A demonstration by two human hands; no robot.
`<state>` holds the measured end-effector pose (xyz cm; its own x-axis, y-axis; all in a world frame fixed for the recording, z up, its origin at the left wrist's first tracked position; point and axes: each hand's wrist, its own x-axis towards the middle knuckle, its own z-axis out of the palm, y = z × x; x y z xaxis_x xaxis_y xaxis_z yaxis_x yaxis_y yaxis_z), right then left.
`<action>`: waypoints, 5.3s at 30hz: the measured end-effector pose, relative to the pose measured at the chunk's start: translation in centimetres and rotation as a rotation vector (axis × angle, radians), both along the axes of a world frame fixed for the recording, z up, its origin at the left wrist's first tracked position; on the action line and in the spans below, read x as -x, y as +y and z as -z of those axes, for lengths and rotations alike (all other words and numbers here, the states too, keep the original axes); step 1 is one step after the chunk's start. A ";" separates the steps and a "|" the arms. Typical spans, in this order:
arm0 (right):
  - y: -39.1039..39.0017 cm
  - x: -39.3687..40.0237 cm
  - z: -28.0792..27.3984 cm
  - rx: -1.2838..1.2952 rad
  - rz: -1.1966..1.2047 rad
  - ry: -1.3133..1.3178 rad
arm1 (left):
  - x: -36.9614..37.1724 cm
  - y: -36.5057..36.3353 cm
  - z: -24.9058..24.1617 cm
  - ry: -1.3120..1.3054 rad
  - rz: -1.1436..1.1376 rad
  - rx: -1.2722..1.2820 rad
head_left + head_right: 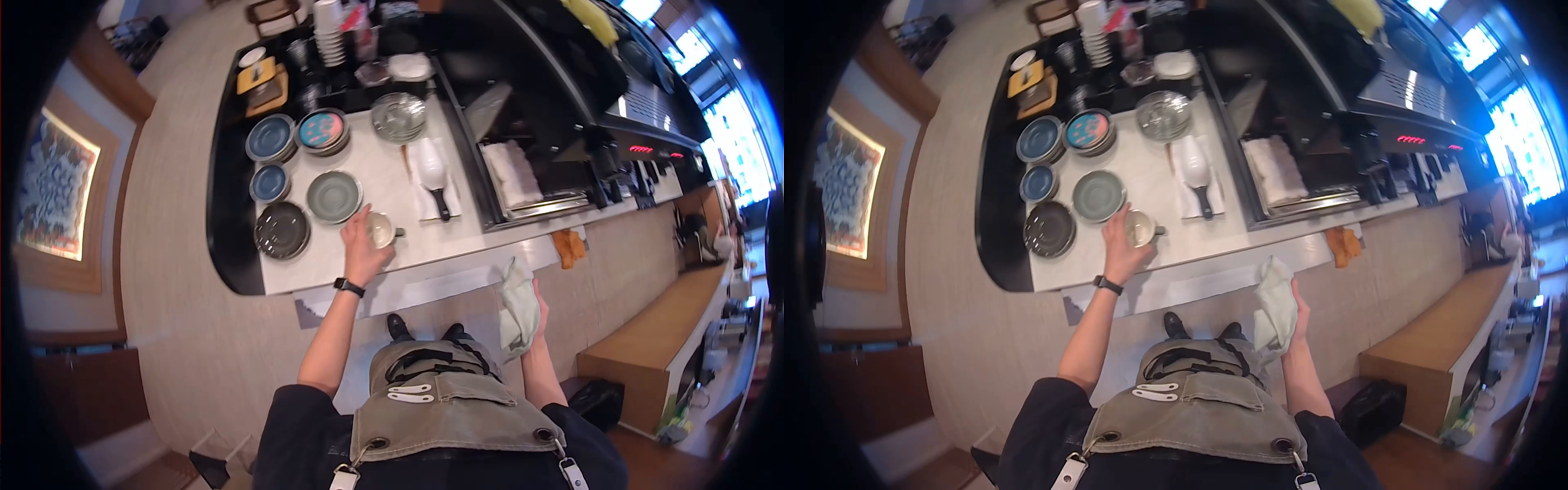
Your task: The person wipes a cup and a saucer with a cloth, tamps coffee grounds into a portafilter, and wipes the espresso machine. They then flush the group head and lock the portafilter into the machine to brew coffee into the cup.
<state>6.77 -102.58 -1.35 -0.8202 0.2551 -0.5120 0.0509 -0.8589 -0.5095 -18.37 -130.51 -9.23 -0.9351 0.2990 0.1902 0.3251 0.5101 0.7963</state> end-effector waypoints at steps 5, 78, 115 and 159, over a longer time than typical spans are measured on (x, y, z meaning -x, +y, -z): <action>1.7 -2.4 -1.2 -0.278 0.057 -0.001 | -2.0 0.9 -2.4 0.275 -0.152 0.242; 71.5 -9.4 -19.1 -1.352 0.411 0.818 | -12.4 57.3 -13.8 0.339 -0.022 0.076; 119.6 3.1 5.6 -1.411 0.441 -0.059 | -34.1 67.7 -10.0 -0.155 -0.857 -0.114; 102.7 -6.7 3.4 -1.403 -0.786 0.305 | -37.7 108.9 2.7 -0.797 -0.122 -0.562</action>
